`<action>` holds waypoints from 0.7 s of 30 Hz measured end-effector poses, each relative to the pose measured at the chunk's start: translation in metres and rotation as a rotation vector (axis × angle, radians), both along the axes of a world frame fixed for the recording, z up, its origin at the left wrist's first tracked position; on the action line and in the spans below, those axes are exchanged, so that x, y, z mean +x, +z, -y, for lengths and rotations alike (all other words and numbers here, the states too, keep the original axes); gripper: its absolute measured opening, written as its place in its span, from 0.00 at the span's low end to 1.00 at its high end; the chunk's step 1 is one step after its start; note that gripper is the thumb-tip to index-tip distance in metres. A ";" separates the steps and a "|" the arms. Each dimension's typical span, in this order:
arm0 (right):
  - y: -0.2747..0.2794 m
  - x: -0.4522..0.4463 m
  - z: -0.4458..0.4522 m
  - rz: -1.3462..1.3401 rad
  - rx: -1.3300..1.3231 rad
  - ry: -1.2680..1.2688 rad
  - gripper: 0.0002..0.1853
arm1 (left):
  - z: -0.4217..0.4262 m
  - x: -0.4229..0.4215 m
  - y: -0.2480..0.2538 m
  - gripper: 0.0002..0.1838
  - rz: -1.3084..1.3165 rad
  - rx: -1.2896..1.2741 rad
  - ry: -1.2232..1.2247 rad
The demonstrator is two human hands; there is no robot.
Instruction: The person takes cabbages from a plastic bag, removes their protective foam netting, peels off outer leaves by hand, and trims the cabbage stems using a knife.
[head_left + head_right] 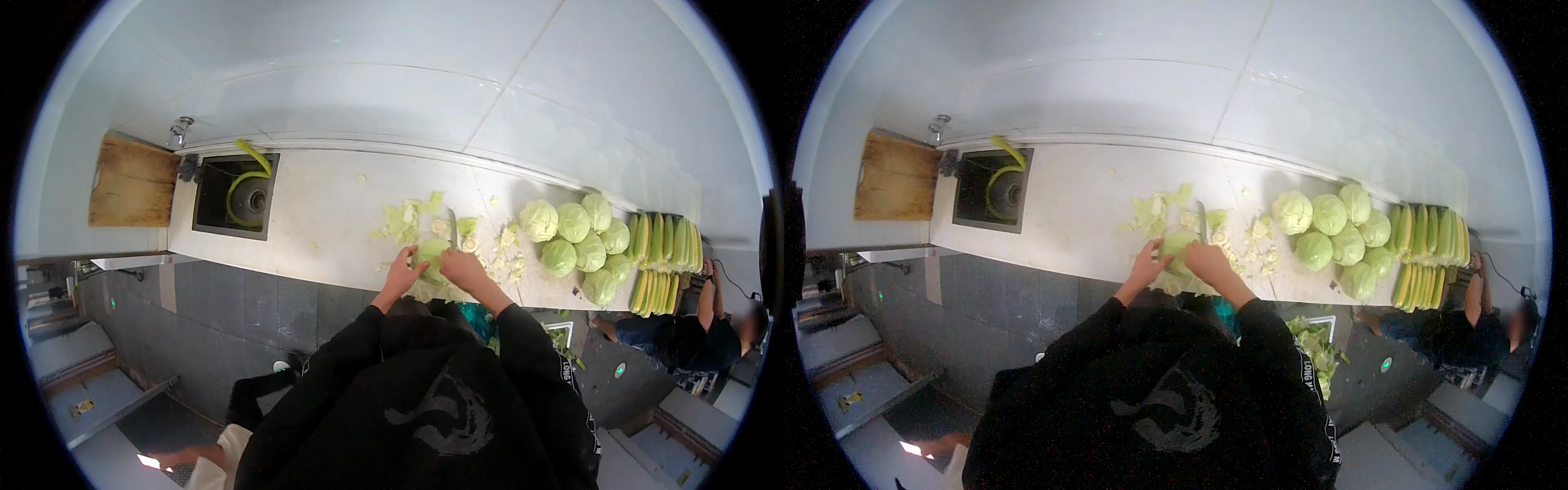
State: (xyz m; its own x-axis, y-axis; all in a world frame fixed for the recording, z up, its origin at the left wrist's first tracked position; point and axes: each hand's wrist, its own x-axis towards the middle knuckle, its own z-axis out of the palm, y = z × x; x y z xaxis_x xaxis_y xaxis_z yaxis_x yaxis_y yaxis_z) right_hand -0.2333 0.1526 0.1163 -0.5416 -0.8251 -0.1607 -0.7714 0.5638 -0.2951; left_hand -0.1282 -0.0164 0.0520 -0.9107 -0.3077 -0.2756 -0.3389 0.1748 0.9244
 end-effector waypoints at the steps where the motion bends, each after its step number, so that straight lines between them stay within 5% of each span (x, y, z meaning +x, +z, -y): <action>1: 0.002 -0.005 -0.003 0.030 -0.031 -0.057 0.10 | -0.001 0.001 0.001 0.33 -0.006 -0.006 -0.003; 5: 0.006 -0.020 -0.012 0.066 -0.142 -0.390 0.12 | -0.003 0.004 0.001 0.33 -0.010 -0.012 0.002; 11: 0.038 0.004 0.004 0.169 -0.120 -0.216 0.18 | -0.002 0.004 -0.003 0.33 -0.019 0.017 -0.010; 17: -0.009 -0.003 0.000 0.060 -0.053 0.117 0.14 | 0.005 0.005 0.000 0.32 0.001 0.035 -0.066; 20: -0.021 -0.015 -0.009 0.064 -0.042 0.174 0.13 | 0.008 0.007 -0.001 0.32 -0.031 0.067 -0.109; 21: -0.024 -0.015 -0.013 0.110 -0.067 -0.039 0.13 | 0.009 0.008 -0.002 0.32 -0.042 0.074 -0.121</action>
State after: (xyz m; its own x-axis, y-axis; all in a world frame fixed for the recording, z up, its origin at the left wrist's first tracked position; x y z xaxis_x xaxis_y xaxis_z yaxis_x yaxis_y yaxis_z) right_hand -0.2485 0.1656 0.0926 -0.5552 -0.8149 -0.1666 -0.7103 0.5688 -0.4146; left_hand -0.1207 -0.0255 0.0504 -0.9510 -0.1755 -0.2543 -0.2802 0.1430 0.9492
